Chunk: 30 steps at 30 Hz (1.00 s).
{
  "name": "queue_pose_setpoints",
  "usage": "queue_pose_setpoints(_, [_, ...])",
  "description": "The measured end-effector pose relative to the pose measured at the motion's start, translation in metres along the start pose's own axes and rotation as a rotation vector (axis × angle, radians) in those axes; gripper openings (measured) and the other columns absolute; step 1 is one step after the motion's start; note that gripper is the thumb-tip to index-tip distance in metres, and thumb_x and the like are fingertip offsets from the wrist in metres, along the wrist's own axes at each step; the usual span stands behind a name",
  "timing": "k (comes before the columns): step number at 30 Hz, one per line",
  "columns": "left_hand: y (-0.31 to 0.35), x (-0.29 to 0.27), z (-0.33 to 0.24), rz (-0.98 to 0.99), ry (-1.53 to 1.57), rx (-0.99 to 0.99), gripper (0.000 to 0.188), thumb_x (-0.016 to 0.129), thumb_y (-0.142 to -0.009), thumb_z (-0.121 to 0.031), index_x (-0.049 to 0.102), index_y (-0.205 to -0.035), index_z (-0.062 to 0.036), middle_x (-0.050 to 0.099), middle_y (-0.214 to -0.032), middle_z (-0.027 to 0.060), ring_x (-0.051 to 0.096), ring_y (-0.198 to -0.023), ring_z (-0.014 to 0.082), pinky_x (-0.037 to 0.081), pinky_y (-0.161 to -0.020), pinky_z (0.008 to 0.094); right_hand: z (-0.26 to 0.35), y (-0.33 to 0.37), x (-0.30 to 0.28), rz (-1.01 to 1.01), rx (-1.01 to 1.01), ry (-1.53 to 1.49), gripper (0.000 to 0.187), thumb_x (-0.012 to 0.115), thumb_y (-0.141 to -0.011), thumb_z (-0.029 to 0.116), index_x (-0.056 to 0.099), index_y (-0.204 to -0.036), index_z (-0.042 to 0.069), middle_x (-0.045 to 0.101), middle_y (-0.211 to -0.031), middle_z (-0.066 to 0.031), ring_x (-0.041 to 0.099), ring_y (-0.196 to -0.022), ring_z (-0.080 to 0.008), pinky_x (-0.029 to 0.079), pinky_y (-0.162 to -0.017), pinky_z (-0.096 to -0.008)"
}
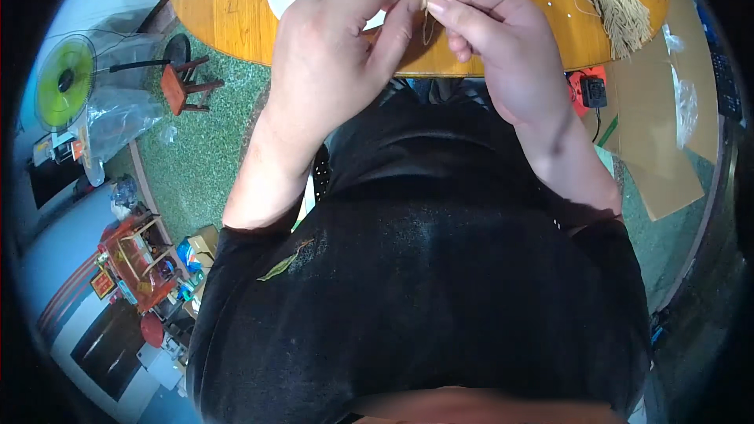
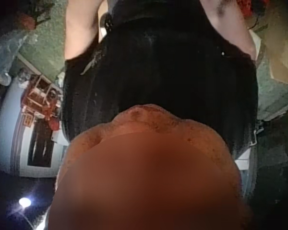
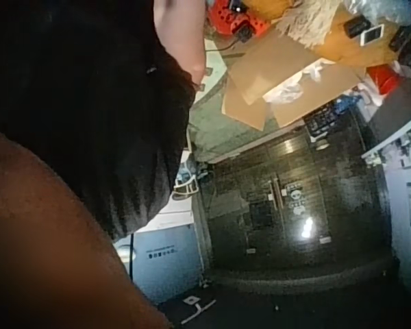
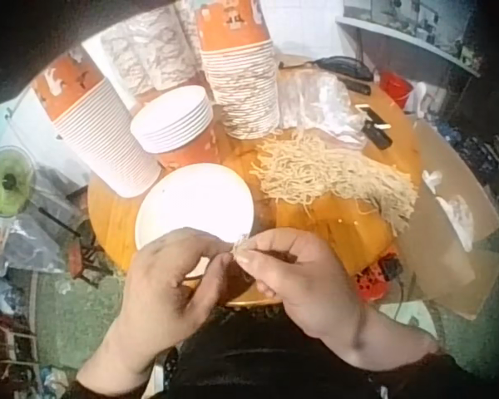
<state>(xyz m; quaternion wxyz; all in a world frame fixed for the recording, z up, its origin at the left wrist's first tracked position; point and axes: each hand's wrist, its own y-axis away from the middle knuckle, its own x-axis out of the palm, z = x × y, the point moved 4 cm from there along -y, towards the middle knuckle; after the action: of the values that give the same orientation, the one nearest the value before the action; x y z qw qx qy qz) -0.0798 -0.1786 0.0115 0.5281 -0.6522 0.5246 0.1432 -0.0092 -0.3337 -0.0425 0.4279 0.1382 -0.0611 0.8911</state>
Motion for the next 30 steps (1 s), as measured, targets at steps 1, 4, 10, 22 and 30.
queue_pose_setpoints(1, [0.001,0.001,0.001,0.034,-0.003,-0.043,0.011,0.075,-0.094,-0.007,0.074,-0.101,0.001,0.076,-0.093,0.0112,0.074,-0.086,0.0197,0.057,-0.078,0.0295,-0.003,-0.001,0.001,0.0,-0.001,0.0,0.019,0.068,-0.1,0.013,0.074,-0.11,-0.002,0.061,-0.077,0.0032,0.054,-0.07,-0.0039,0.043,-0.065,-0.0189])
queue_pose_setpoints(4, [0.001,0.0,0.0,0.018,0.028,-0.103,0.011,0.074,-0.095,-0.007,0.074,-0.101,0.0021,0.076,-0.091,0.0108,0.073,-0.085,0.0181,0.057,-0.078,0.0283,-0.003,-0.003,-0.002,-0.094,-0.221,0.18,0.016,0.071,-0.096,0.004,0.073,-0.111,-0.002,0.065,-0.083,0.0029,0.059,-0.076,-0.0044,0.049,-0.071,-0.0211])
queue_pose_setpoints(10, [0.002,0.004,0.003,-0.052,0.08,-0.091,0.008,0.073,-0.09,-0.012,0.073,-0.091,-0.0044,0.069,-0.082,0.0129,0.071,-0.077,0.0319,0.056,-0.068,0.0388,0.044,0.005,0.009,-0.175,-0.511,0.705,0.008,0.075,-0.083,-0.001,0.07,-0.089,0.0,0.068,-0.092,-0.0135,0.065,-0.077,-0.0305,0.051,-0.068,-0.0339])
queue_pose_setpoints(22, [0.013,-0.008,-0.007,0.034,-0.191,0.193,0.017,0.074,-0.077,-0.009,0.067,-0.093,-0.0071,0.07,-0.096,0.0074,0.069,-0.091,0.0296,0.055,-0.083,0.0414,0.024,-0.022,-0.003,-0.114,-1.246,0.416,0.006,0.07,-0.087,-0.001,0.064,-0.088,0.001,0.064,-0.089,-0.0148,0.064,-0.08,-0.0357,0.052,-0.069,-0.0403])
queue_pose_setpoints(30, [0.012,-0.017,0.001,0.097,-0.101,0.282,0.014,0.074,-0.078,-0.01,0.067,-0.09,-0.0071,0.071,-0.094,0.0077,0.071,-0.091,0.0287,0.056,-0.084,0.0402,0.022,-0.024,-0.001,-0.17,-1.254,0.5,0.009,0.072,-0.087,0.0,0.064,-0.092,0.002,0.064,-0.089,-0.0142,0.065,-0.078,-0.0357,0.053,-0.068,-0.0403])
